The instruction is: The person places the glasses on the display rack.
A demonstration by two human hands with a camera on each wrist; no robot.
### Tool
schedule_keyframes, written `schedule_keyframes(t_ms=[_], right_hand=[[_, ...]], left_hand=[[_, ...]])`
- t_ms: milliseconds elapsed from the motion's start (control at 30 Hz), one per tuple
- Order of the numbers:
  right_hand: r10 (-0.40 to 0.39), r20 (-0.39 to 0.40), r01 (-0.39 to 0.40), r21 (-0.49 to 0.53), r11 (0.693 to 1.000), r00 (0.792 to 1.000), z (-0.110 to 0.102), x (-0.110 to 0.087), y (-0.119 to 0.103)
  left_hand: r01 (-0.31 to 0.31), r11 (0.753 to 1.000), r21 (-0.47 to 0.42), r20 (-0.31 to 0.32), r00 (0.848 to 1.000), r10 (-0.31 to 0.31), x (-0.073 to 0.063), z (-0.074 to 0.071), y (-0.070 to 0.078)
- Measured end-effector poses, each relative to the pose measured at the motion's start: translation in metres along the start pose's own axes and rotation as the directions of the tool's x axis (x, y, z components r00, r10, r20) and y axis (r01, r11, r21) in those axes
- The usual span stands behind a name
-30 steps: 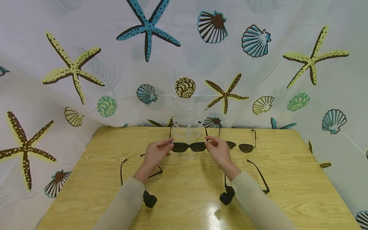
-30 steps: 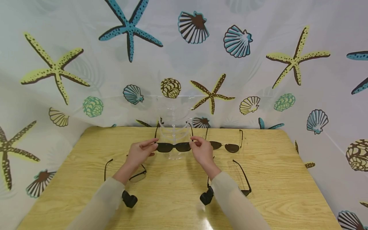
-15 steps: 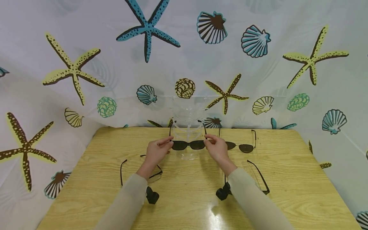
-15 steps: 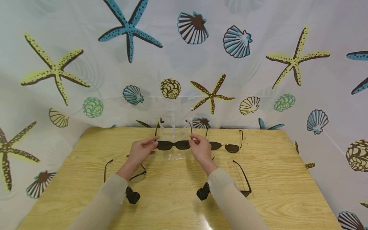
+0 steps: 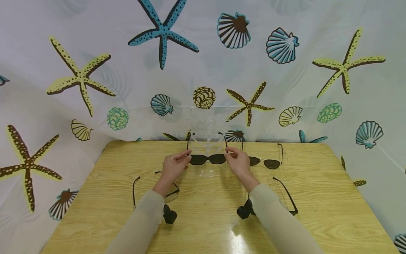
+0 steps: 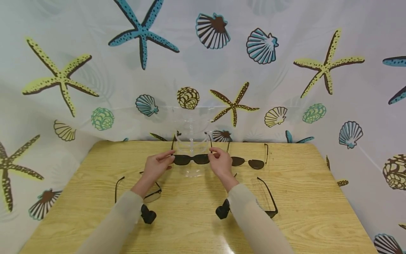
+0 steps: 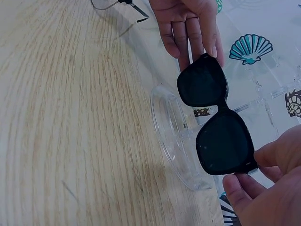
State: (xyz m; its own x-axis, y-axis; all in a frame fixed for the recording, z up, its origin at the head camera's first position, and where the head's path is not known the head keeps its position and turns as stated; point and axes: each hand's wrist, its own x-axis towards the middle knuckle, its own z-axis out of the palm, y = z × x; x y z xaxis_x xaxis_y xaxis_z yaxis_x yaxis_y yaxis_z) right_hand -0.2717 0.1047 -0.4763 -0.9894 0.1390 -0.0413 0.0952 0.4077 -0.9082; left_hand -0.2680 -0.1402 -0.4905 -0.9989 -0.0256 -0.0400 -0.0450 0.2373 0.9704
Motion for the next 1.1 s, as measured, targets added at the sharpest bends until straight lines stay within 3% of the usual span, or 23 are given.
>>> schedule_keyframes(t_ms=[1100], right_hand=[[0.007, 0.021, -0.008, 0.026, 1.000, 1.000, 0.0012, 0.0061, 0.0023]], left_hand=[[0.006, 1.000, 0.016, -0.021, 1.000, -0.006, 0.0082, 0.0046, -0.0022]])
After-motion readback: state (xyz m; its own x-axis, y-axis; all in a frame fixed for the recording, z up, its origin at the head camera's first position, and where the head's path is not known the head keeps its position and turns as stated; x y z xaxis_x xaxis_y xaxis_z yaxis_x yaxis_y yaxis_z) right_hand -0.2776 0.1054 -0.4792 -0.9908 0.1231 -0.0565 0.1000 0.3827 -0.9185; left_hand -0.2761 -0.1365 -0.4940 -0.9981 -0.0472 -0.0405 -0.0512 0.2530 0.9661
